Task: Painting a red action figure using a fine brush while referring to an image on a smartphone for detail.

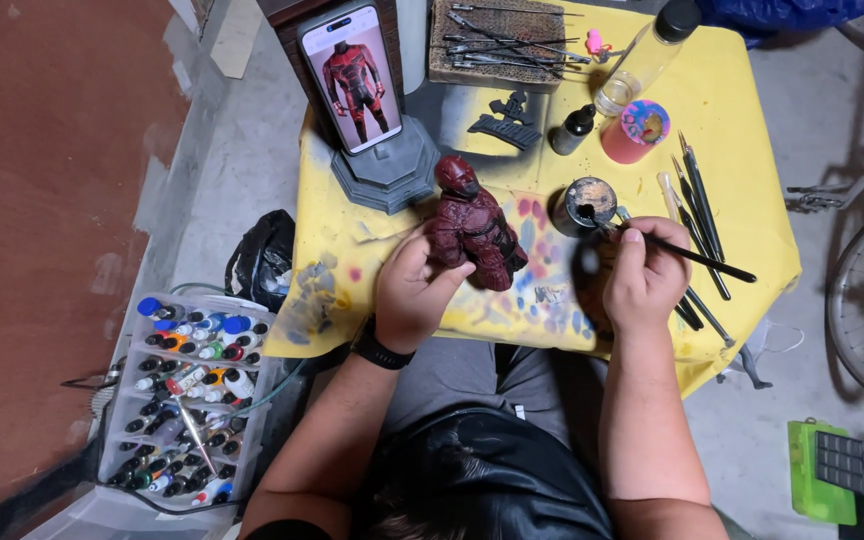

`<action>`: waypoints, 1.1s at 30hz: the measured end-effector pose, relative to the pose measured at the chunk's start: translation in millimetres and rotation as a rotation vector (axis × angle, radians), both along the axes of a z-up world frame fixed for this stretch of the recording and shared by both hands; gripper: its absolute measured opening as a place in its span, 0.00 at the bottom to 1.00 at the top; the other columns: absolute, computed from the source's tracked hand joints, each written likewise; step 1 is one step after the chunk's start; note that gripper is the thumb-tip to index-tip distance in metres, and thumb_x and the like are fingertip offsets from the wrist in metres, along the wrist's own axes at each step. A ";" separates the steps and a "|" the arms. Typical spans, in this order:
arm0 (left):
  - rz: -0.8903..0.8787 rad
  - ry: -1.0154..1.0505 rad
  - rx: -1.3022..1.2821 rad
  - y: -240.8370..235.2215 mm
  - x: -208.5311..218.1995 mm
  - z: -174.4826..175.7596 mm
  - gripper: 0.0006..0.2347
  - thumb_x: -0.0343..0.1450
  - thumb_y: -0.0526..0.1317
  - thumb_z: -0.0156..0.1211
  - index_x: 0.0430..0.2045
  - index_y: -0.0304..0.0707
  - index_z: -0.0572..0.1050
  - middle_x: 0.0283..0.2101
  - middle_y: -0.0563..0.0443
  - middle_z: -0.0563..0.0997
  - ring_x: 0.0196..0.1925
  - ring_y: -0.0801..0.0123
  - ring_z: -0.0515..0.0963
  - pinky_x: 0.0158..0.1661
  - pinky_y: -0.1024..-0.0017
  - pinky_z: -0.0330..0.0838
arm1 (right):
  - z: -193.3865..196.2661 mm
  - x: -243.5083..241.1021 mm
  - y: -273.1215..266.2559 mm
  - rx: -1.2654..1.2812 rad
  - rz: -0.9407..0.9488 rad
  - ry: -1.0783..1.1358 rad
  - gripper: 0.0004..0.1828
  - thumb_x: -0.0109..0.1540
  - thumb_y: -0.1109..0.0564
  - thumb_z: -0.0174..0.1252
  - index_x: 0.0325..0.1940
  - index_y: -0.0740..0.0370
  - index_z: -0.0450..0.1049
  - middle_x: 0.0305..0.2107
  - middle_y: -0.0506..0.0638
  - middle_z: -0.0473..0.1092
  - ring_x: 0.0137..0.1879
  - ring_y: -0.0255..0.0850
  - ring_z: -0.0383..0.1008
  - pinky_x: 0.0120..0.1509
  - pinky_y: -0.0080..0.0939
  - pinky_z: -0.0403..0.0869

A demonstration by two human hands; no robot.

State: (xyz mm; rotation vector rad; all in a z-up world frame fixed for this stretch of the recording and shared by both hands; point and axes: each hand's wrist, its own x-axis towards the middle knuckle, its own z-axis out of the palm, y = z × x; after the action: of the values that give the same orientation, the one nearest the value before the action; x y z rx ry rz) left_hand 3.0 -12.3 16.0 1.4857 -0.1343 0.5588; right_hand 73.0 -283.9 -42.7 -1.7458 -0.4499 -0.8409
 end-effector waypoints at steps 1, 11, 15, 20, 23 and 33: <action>0.002 0.001 0.000 0.4 0.1 -1.7 0.07 0.65 0.27 0.72 0.27 0.25 0.75 0.43 0.37 0.78 0.47 0.49 0.84 0.42 0.64 0.83 | -0.1 -1.3 1.5 0.000 0.002 0.001 0.02 0.70 0.72 0.52 0.44 0.75 0.71 0.27 0.63 0.72 0.35 0.48 0.74 0.43 0.46 0.72; 0.066 0.004 0.130 3.0 0.8 -9.2 0.08 0.65 0.32 0.73 0.24 0.30 0.76 0.45 0.39 0.80 0.46 0.49 0.84 0.38 0.65 0.84 | 36.0 -45.6 39.5 0.211 0.308 -0.143 0.07 0.66 0.66 0.54 0.39 0.77 0.67 0.26 0.68 0.69 0.33 0.53 0.71 0.44 0.54 0.73; 0.083 -0.009 0.164 4.4 -0.8 2.3 0.08 0.64 0.32 0.73 0.25 0.32 0.77 0.36 0.41 0.80 0.41 0.49 0.84 0.36 0.64 0.82 | 31.4 -47.9 44.7 0.246 0.355 -0.153 0.07 0.65 0.66 0.54 0.39 0.76 0.67 0.27 0.70 0.69 0.33 0.54 0.70 0.44 0.56 0.73; 0.100 -0.023 0.177 7.3 -2.0 -6.6 0.07 0.64 0.34 0.73 0.26 0.33 0.78 0.33 0.43 0.80 0.39 0.52 0.84 0.35 0.63 0.81 | 20.8 -44.1 40.7 0.305 0.414 -0.148 0.07 0.65 0.65 0.53 0.41 0.76 0.66 0.27 0.70 0.69 0.35 0.54 0.70 0.46 0.56 0.74; 0.083 -0.017 0.162 8.8 -2.4 -6.3 0.07 0.65 0.35 0.73 0.26 0.34 0.78 0.31 0.45 0.80 0.38 0.54 0.84 0.35 0.64 0.80 | 19.0 -44.2 39.1 0.311 0.429 -0.148 0.07 0.65 0.65 0.53 0.41 0.75 0.65 0.27 0.69 0.68 0.34 0.53 0.69 0.46 0.56 0.73; 0.036 0.041 0.146 6.5 -3.5 -9.9 0.05 0.67 0.35 0.70 0.29 0.38 0.78 0.30 0.48 0.80 0.37 0.59 0.84 0.33 0.67 0.79 | 19.6 -46.1 41.3 0.312 0.424 -0.160 0.07 0.64 0.65 0.53 0.40 0.76 0.65 0.25 0.69 0.68 0.33 0.54 0.68 0.47 0.58 0.71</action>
State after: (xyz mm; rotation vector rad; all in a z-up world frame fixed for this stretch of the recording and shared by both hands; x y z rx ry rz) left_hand -0.5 -5.8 6.2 1.6435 -0.1187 0.5565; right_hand 26.9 -242.6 -23.2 -1.2417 -0.7249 -0.7009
